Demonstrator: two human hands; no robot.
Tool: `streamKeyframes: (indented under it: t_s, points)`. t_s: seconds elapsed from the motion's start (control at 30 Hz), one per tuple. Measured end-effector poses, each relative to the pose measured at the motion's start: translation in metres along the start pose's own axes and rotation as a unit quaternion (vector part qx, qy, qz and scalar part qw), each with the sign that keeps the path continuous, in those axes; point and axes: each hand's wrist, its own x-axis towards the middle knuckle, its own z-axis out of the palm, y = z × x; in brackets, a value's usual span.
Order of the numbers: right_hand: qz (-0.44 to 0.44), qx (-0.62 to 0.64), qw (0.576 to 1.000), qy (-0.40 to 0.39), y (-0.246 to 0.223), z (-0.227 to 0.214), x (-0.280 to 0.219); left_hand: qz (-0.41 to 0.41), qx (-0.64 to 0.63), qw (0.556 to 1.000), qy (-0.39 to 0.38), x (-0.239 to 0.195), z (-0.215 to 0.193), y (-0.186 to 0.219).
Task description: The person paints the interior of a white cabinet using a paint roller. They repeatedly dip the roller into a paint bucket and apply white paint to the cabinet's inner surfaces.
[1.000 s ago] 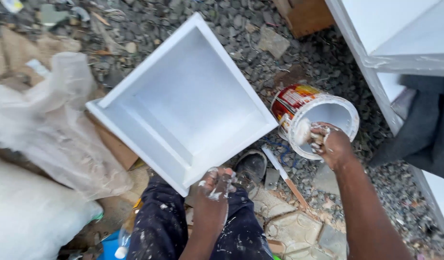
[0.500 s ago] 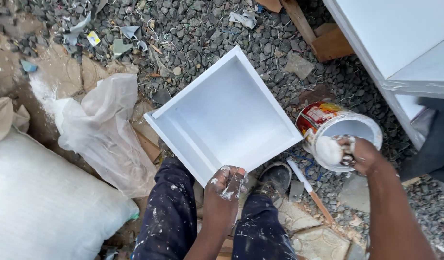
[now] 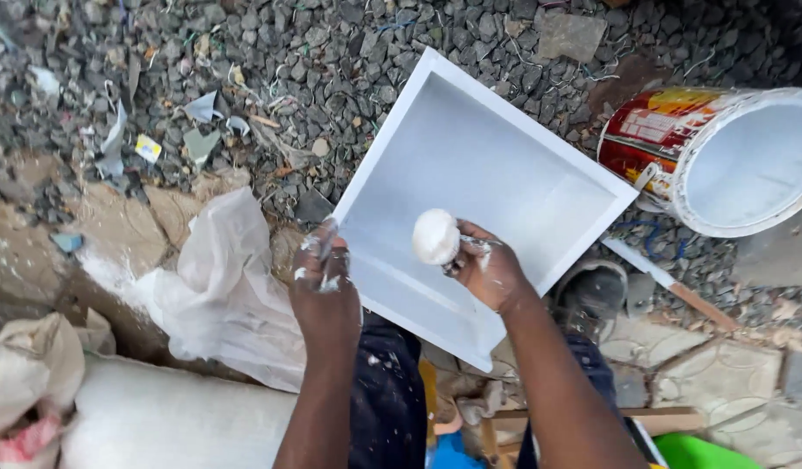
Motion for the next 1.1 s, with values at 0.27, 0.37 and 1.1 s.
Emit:
streamKeyframes:
  t_s: [0.27, 0.37, 1.1]
  points:
    - [0.029, 0.131, 0.987, 0.092, 0.111, -0.016, 0.141, -0.007, -0.079, 0.996, -0.029, 0.11, 0.032, -0.053]
    - [-0.025, 0.106, 0.987, 0.116, 0.091, 0.003, 0.139, 0.005, 0.02, 0.999, -0.048, 0.128, 0.048, -0.055]
    - [0.197, -0.048, 0.968, 0.15, 0.131, 0.029, 0.232, -0.189, 0.04, 0.98, -0.037, 0.174, 0.047, -0.082]
